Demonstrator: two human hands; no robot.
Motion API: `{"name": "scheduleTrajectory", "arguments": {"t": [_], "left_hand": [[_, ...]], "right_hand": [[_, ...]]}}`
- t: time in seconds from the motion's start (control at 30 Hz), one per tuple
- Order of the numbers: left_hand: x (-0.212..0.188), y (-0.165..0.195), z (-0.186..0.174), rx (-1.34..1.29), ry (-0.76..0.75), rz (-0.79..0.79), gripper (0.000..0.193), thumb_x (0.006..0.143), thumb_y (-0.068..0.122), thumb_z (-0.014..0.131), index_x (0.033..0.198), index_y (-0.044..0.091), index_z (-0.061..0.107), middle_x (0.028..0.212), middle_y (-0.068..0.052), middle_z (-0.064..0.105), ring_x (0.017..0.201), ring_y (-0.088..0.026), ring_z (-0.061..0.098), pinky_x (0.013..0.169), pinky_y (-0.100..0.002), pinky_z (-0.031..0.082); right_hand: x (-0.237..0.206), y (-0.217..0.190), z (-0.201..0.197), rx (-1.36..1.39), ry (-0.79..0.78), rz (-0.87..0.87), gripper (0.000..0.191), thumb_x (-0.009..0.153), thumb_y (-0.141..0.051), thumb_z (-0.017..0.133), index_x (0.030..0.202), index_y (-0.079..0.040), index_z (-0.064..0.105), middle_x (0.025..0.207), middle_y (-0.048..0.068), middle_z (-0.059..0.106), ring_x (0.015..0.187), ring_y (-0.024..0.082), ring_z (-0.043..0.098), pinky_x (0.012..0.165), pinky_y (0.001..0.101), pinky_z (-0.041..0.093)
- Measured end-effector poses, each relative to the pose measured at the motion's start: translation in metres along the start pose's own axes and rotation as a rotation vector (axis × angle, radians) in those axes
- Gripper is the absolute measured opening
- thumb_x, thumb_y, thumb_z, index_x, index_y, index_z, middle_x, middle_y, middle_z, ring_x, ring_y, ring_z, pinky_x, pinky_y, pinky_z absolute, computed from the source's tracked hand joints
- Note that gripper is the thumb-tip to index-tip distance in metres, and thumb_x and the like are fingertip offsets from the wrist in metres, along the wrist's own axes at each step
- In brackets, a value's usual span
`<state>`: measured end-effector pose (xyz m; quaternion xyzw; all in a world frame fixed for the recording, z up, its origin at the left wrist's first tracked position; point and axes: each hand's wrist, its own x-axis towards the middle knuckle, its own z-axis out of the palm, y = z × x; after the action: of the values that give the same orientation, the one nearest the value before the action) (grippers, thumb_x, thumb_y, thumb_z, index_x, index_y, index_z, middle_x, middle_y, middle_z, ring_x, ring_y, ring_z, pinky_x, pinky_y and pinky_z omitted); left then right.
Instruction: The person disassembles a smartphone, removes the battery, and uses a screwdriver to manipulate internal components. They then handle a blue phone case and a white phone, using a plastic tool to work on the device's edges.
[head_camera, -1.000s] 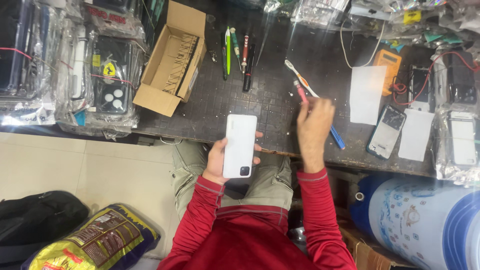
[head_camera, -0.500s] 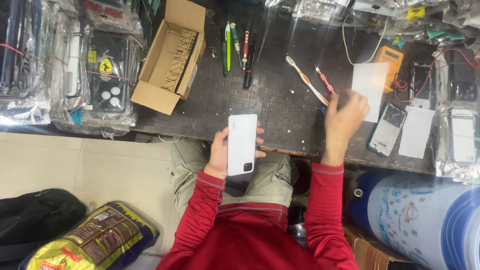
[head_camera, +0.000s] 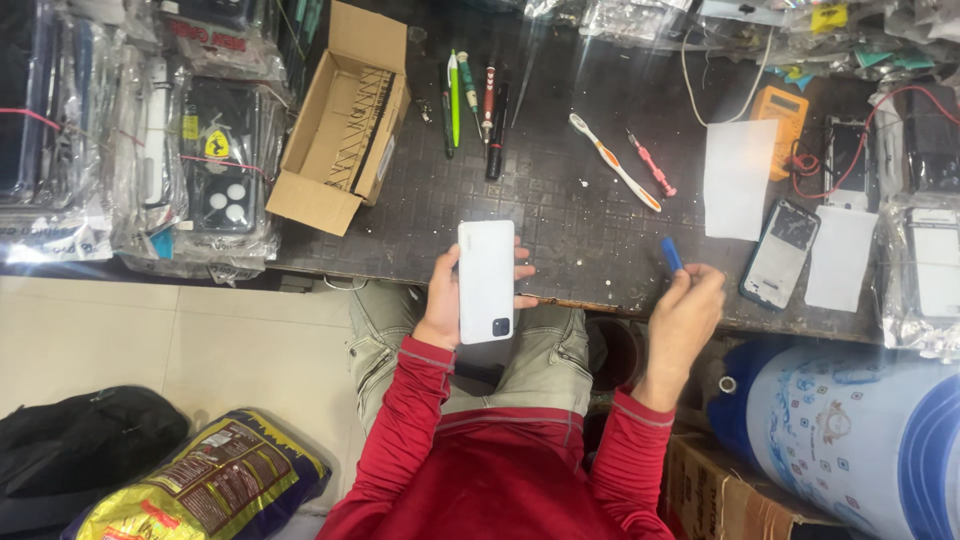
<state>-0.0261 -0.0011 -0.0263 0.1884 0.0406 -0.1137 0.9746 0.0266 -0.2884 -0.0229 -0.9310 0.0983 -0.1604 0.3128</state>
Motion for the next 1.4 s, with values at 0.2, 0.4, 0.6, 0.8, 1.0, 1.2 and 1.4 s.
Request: {"name": "scheduleTrajectory", "arguments": {"t": [0.2,0.4,0.6,0.8,1.0,1.2,1.4], "left_hand": [[0.002,-0.002,-0.004,-0.008,0.019,0.000,0.077,0.101,0.055,0.033,0.151,-0.003,0.041,0.142,-0.023,0.054,0.128,-0.037,0.056,0.098,-0.064,0.053],[0.003,-0.002,-0.004,-0.035,0.000,0.013,0.076,0.103,0.054,0.031,0.152,-0.003,0.041,0.142,-0.023,0.054,0.129,-0.037,0.056,0.099,-0.063,0.053],[0.001,-0.001,0.000,-0.007,0.030,0.018,0.075,0.103,0.052,0.029,0.151,-0.003,0.041,0.142,-0.023,0.054,0.128,-0.037,0.056,0.099,-0.063,0.053],[0.003,-0.001,-0.001,-0.013,-0.007,0.025,0.075,0.103,0.053,0.030,0.151,-0.004,0.041,0.140,-0.023,0.055,0.128,-0.037,0.057,0.100,-0.063,0.053],[0.000,-0.007,0.000,0.011,-0.062,0.027,0.082,0.104,0.060,0.031,0.153,-0.005,0.039,0.151,-0.026,0.048,0.138,-0.039,0.050,0.102,-0.062,0.053],[-0.002,-0.017,0.008,0.038,-0.135,-0.013,0.077,0.105,0.055,0.032,0.160,0.002,0.030,0.164,-0.024,0.034,0.153,-0.038,0.036,0.101,-0.055,0.053],[0.000,-0.027,0.008,0.030,-0.129,0.009,0.072,0.107,0.051,0.032,0.159,0.001,0.031,0.164,-0.025,0.035,0.153,-0.038,0.036,0.101,-0.054,0.054]], "right_hand": [[-0.011,0.008,-0.005,0.546,-0.163,0.227,0.019,0.109,-0.008,0.049,0.128,-0.005,0.047,0.112,0.008,0.056,0.086,0.010,0.053,0.071,0.0256,0.047],[-0.021,0.011,-0.012,0.732,-0.371,0.113,0.035,0.103,0.002,0.047,0.137,0.001,0.048,0.118,0.008,0.055,0.091,0.010,0.057,0.074,0.0256,0.052],[-0.027,-0.001,-0.019,0.727,-0.500,0.186,0.034,0.106,-0.008,0.049,0.137,0.001,0.060,0.089,0.000,0.061,0.067,0.005,0.051,0.058,0.0186,0.041],[-0.035,-0.009,-0.020,0.748,-0.534,0.210,0.025,0.106,-0.017,0.061,0.111,0.004,0.074,0.069,-0.005,0.051,0.056,0.002,0.039,0.049,0.0185,0.024],[-0.038,-0.017,-0.008,0.684,-0.598,0.135,0.022,0.102,-0.015,0.064,0.113,0.002,0.074,0.071,-0.005,0.056,0.061,0.001,0.045,0.052,0.0196,0.031],[-0.039,-0.028,0.004,0.648,-0.637,0.097,0.020,0.100,-0.012,0.064,0.116,0.000,0.067,0.070,-0.003,0.059,0.061,0.002,0.050,0.053,0.0197,0.035],[-0.041,-0.037,0.006,0.583,-0.700,0.127,0.021,0.099,-0.010,0.060,0.116,-0.001,0.068,0.069,-0.001,0.062,0.055,0.003,0.049,0.047,0.0203,0.037]]}}
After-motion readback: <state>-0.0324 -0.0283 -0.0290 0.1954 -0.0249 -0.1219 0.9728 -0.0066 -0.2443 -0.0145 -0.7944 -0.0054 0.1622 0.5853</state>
